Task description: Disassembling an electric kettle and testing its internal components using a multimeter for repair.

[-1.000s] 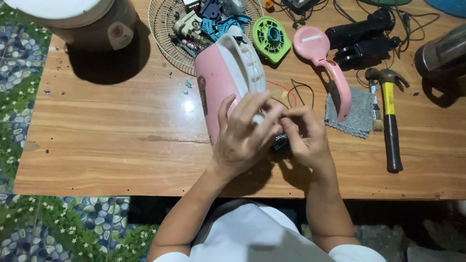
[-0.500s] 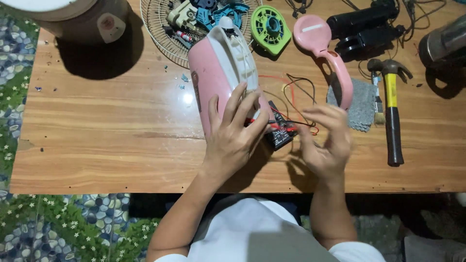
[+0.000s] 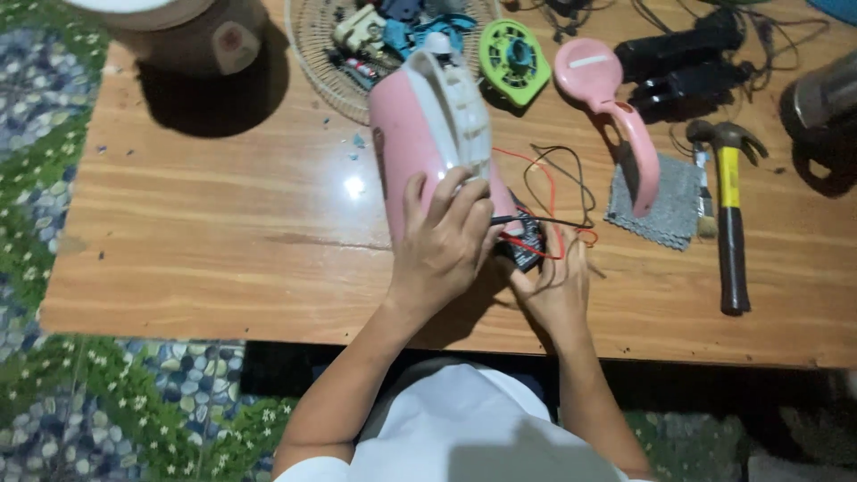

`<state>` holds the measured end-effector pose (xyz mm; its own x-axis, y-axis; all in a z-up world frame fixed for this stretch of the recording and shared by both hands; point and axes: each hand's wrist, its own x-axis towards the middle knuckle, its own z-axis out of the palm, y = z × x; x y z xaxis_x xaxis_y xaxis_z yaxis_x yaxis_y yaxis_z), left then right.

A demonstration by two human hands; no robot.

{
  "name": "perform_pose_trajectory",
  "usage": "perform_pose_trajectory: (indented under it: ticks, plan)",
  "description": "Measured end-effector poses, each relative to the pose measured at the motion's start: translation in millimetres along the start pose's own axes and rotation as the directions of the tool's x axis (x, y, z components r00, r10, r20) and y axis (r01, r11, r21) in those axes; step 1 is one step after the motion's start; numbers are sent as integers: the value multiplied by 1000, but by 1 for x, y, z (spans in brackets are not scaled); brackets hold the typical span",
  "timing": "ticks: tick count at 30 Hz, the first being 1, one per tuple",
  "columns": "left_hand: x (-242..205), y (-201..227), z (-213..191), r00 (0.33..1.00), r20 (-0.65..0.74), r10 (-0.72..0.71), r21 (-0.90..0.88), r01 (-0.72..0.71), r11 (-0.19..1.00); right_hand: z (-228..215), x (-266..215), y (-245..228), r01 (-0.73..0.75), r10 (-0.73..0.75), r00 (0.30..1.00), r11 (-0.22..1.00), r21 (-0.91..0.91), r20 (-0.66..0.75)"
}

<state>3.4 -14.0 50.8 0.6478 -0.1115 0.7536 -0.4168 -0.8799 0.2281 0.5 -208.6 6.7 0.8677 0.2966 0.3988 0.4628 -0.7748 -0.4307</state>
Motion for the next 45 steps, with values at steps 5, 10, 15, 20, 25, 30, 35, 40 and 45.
perform_pose_trajectory:
  ticks: [5, 10, 15, 20, 25, 30, 35, 40, 45]
  plan:
    - [-2, 0, 7, 999, -47, 10, 17, -10, 1000, -4, 5, 20, 91, -91, 994, 996, -4, -67]
    - [-1, 1, 1, 998, -69, 12, -5, -12, 1000, -25, 21, 39, 53, -47, 992, 998, 46, -118]
    - [0, 1, -4, 996, -87, -2, -6, 2, 1000, -36, 45, 48, 33, -25, 994, 997, 72, -102]
    - [-3, -1, -3, 997, -76, -22, -7, 21, 1000, -42, 66, 75, -27, 35, 993, 997, 76, -111]
    - [0, 0, -4, 997, -70, -15, 15, 16, 1000, -62, 91, 91, -67, 107, 985, 959, 277, -132]
    - [-2, 5, -16, 993, 83, -90, -14, 91, 996, -96, 110, 94, -201, 306, 952, 639, 742, -5]
    - [-1, 4, -18, 992, 81, -92, -15, 94, 995, -117, 118, 91, -34, 42, 999, 963, 268, -26]
    - [-2, 3, -20, 992, 75, -98, -43, 102, 994, -137, 99, 104, -61, 49, 969, 997, 43, 243]
    - [-2, 3, -19, 990, 100, -98, -41, 103, 994, -193, 66, 145, -264, 218, 860, 964, 38, 462]
